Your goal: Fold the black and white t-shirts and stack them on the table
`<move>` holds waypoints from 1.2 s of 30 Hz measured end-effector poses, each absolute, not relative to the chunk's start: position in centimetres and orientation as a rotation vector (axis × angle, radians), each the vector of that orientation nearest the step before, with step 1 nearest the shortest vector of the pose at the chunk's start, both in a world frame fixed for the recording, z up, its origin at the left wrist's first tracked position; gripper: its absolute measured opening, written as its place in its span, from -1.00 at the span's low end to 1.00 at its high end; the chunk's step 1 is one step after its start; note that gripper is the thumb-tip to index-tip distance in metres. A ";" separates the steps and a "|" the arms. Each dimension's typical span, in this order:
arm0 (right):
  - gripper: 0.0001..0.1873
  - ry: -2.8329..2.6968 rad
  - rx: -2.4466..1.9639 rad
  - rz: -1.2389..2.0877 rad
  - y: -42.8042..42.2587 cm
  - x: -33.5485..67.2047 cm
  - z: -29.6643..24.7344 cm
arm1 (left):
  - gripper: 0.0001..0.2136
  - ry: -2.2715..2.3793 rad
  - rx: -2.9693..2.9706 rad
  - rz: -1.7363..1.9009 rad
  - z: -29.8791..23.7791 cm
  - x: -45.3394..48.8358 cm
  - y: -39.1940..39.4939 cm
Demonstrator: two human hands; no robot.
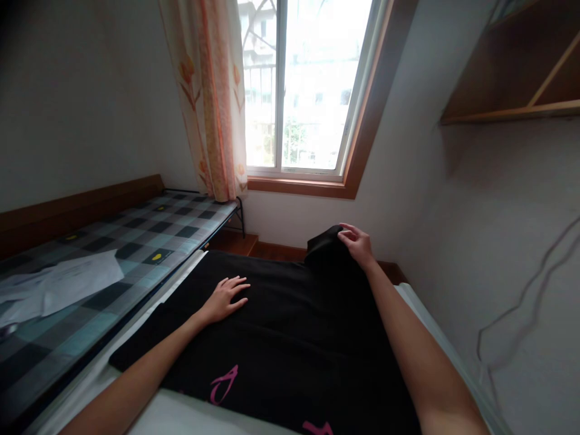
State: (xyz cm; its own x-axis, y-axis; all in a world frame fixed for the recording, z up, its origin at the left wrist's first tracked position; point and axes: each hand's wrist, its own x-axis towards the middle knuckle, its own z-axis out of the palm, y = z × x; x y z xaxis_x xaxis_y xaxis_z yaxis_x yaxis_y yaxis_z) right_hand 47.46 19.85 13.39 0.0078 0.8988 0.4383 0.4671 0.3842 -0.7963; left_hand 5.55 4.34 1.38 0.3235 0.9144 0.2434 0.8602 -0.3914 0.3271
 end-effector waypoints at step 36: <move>-0.62 -0.951 -1.453 0.751 11.3 54.2 1.8 | -0.72 1.217 1.364 1.064 2.8 25.1 18.9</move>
State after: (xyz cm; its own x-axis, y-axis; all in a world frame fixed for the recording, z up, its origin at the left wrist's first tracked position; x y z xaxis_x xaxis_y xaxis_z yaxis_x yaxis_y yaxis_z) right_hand 54.22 11.28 1.80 0.4599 0.8848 0.0758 0.1313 0.0167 -0.9912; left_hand 25.10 18.87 2.78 0.1135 0.9935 0.0001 0.1329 -0.0152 0.9910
